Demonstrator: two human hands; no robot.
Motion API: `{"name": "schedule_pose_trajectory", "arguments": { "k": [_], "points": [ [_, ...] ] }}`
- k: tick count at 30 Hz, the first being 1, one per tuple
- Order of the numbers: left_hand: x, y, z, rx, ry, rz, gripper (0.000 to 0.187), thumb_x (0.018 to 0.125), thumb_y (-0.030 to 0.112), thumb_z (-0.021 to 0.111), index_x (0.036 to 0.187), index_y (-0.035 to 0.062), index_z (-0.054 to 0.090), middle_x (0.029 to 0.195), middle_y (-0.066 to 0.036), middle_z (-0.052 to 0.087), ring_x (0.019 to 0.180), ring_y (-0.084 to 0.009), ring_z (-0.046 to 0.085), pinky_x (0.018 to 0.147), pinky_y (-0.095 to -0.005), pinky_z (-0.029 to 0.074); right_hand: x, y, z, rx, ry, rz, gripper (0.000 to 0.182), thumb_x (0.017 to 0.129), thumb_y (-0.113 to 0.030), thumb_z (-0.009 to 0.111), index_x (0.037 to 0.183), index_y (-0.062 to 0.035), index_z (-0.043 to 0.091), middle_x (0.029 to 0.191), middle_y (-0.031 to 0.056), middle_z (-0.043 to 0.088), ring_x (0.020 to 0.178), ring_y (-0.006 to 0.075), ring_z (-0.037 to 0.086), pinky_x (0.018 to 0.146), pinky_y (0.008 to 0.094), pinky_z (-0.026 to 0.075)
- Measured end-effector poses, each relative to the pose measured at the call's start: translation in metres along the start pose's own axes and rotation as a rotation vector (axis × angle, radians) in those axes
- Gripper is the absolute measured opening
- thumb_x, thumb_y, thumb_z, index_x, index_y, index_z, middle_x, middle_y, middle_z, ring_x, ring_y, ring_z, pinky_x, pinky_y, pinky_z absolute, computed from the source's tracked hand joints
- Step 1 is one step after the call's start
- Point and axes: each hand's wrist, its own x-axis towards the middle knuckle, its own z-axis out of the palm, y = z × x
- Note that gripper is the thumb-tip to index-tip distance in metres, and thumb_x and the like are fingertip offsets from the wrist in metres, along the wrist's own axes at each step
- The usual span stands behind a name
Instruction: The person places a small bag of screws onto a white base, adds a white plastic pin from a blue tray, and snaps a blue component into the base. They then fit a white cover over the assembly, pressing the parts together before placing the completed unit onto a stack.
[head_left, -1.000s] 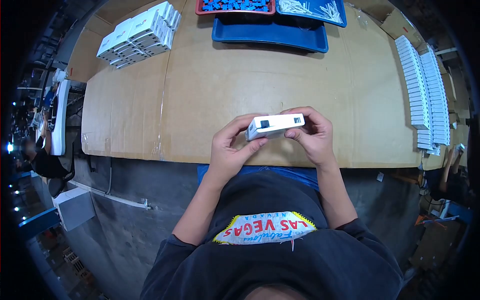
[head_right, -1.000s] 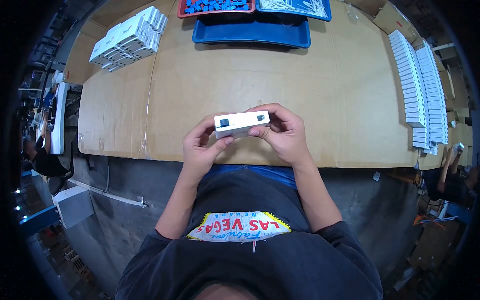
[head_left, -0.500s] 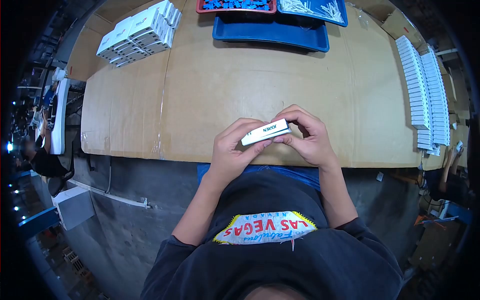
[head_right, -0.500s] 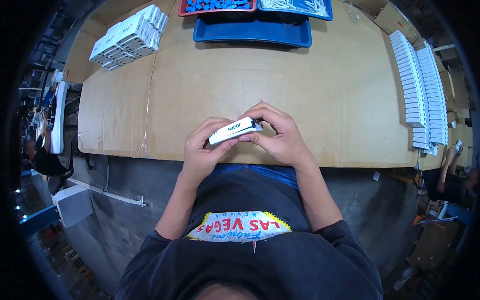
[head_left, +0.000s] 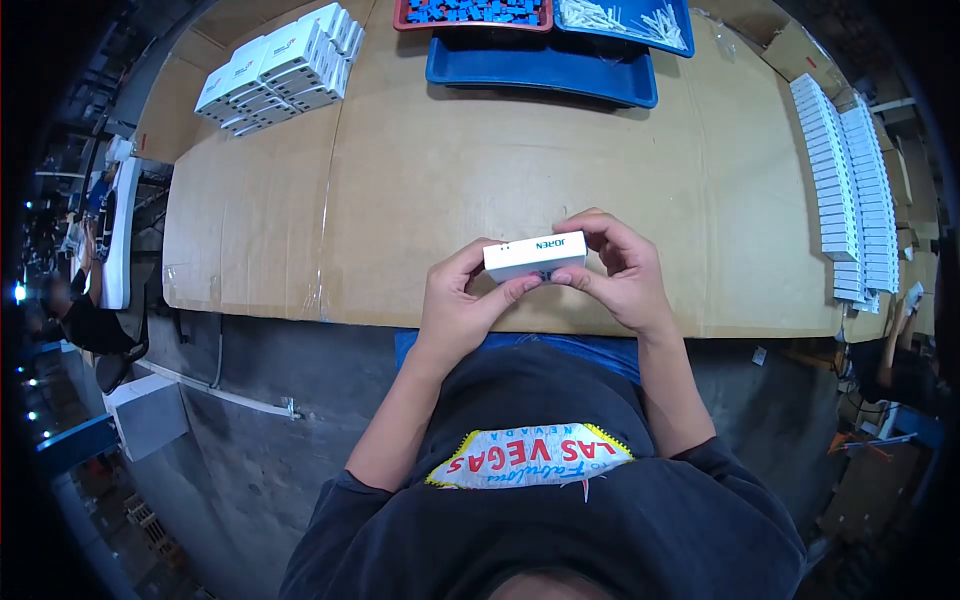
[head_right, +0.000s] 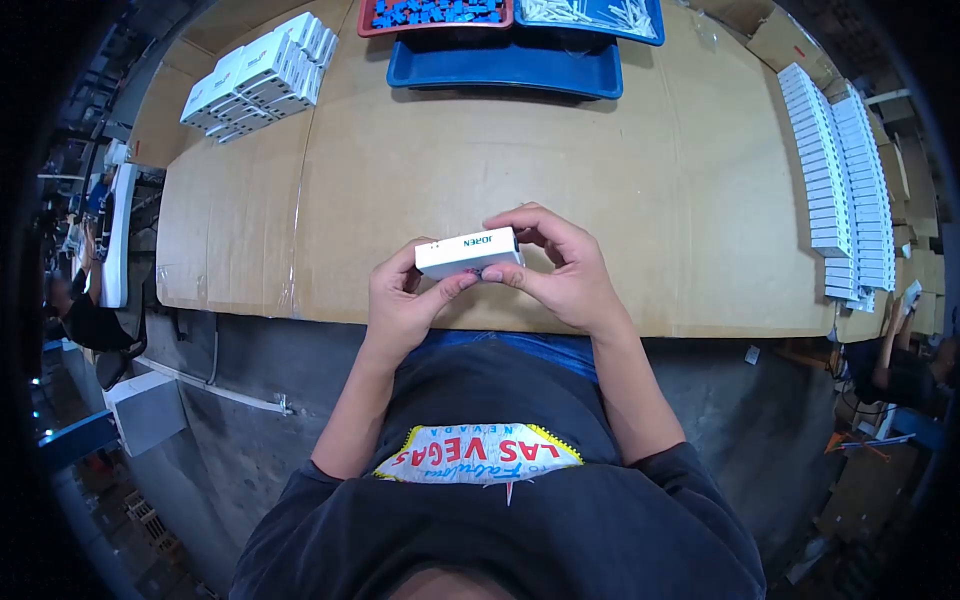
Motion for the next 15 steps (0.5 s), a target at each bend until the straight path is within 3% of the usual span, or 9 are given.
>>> {"name": "schedule_pose_trajectory", "arguments": {
  "k": [4,6,8,11,13,15],
  "points": [
    [0.0,0.005,-0.004,0.021,0.027,-0.078,0.033,0.087,0.009,0.085,0.115,-0.0016,0.071,0.112,-0.01,0.074,0.111,-0.0154,0.067,0.098,-0.032,0.052,0.001,0.011,-0.014,-0.119,-0.085,-0.009,0.038,0.081,-0.004,0.086,0.117,-0.0015,0.073,0.122,0.0093,0.069,0.118,0.0224,0.064,0.105,0.0372,0.05],
    [0.007,-0.003,-0.009,0.035,-0.042,0.169,0.039,0.094,0.017,0.08,0.125,-0.0021,0.068,0.121,-0.012,0.071,0.121,-0.0167,0.063,0.104,-0.0335,0.049,0.002,0.015,-0.02,-0.086,-0.096,-0.085,0.036,0.08,-0.001,0.084,0.115,-0.0043,0.075,0.131,0.011,0.066,0.124,0.0243,0.061,0.108,0.0382,0.048],
    [0.008,-0.004,-0.007,-0.171,-0.042,0.176,0.047,0.101,0.028,0.071,0.135,-0.0022,0.062,0.132,-0.013,0.067,0.129,-0.0197,0.06,0.109,-0.0355,0.047,0.002,0.014,-0.021,-0.069,-0.089,-0.129,0.035,0.079,0.002,0.081,0.112,-0.007,0.078,0.139,0.0125,0.063,0.13,0.0261,0.058,0.111,0.0391,0.046],
    [0.005,0.002,-0.002,-0.586,0.014,-0.19,0.056,0.109,0.038,0.057,0.148,-0.0022,0.051,0.141,-0.015,0.063,0.135,-0.0236,0.057,0.113,-0.0363,0.045,0.003,0.008,-0.015,-0.05,-0.076,-0.139,0.032,0.078,0.005,0.078,0.107,-0.0101,0.081,0.149,0.0137,0.057,0.138,0.0286,0.054,0.114,0.0404,0.044],
    [0.006,-0.006,-0.009,-0.571,-0.021,-0.447,0.055,0.112,0.034,0.051,0.151,-0.0028,0.044,0.137,-0.015,0.064,0.133,-0.022,0.059,0.111,-0.0333,0.047,0.003,0.006,-0.011,-0.017,-0.089,-0.13,0.03,0.079,0.005,0.077,0.104,-0.0113,0.082,0.152,0.0137,0.054,0.142,0.0299,0.051,0.115,0.0412,0.044],
    [0.005,-0.007,-0.009,-0.663,-0.012,-0.404,0.05,0.11,0.028,0.055,0.149,-0.0029,0.046,0.134,-0.015,0.065,0.127,-0.0207,0.062,0.107,-0.0321,0.05,0.006,0.01,-0.011,-0.064,-0.096,-0.189,0.033,0.085,0.006,0.073,0.113,-0.009,0.078,0.152,0.0133,0.054,0.142,0.0291,0.052,0.113,0.0399,0.046]
  ]
}}
